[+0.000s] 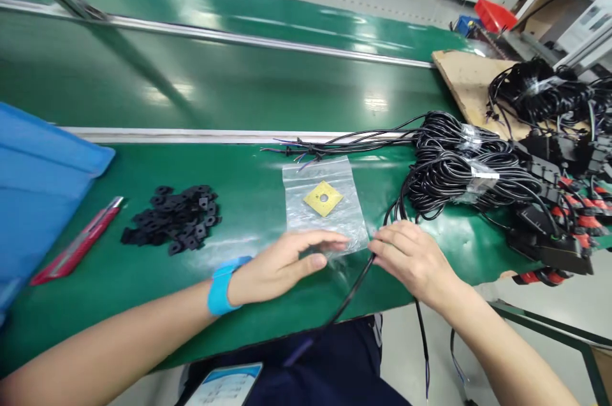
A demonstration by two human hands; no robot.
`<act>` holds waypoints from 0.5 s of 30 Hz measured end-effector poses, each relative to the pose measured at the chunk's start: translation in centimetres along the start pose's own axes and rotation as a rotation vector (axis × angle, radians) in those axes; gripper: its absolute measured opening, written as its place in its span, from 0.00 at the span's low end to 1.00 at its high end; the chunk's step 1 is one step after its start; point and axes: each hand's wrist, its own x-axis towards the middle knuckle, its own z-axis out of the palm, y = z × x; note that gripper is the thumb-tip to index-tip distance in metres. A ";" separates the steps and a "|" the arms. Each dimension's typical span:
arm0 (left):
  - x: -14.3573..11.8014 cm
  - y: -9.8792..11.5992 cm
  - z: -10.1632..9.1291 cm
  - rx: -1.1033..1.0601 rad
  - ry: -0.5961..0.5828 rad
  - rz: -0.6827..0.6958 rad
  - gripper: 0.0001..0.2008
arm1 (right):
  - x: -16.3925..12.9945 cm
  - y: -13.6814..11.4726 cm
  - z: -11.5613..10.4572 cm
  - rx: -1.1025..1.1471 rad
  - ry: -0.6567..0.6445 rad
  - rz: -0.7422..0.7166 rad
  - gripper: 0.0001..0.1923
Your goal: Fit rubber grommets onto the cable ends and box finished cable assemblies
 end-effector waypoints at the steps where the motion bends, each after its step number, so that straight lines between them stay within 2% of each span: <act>1: -0.7 0.0 0.8 -0.196 -0.084 -0.081 0.28 | 0.7 -0.1 0.1 0.000 0.035 -0.008 0.09; 2: -1.4 0.1 1.4 -0.364 -0.137 -0.155 0.31 | 1.5 -0.4 0.3 0.005 0.048 -0.028 0.08; 4: -3.1 0.1 1.9 -0.549 -0.146 -0.276 0.34 | 3.1 -1.2 1.1 0.021 0.029 -0.097 0.10; 7: -6.4 -0.1 0.7 -0.506 -0.063 -0.335 0.32 | 5.2 -3.3 3.3 0.028 -0.034 -0.233 0.15; 9: -9.1 -0.3 -1.0 -0.295 0.044 -0.292 0.26 | 6.1 -4.5 4.8 0.057 -0.070 -0.294 0.17; 11: -12.0 -0.6 -3.2 0.071 0.274 -0.216 0.20 | 6.6 -5.0 6.1 0.102 -0.047 -0.282 0.16; 13: -14.6 -0.9 -5.7 0.458 0.573 -0.149 0.16 | 6.7 -4.7 7.1 0.104 0.038 -0.185 0.13; 15: -16.1 -1.4 -8.4 0.724 0.806 -0.109 0.16 | 6.5 -3.5 7.8 0.049 0.132 -0.023 0.11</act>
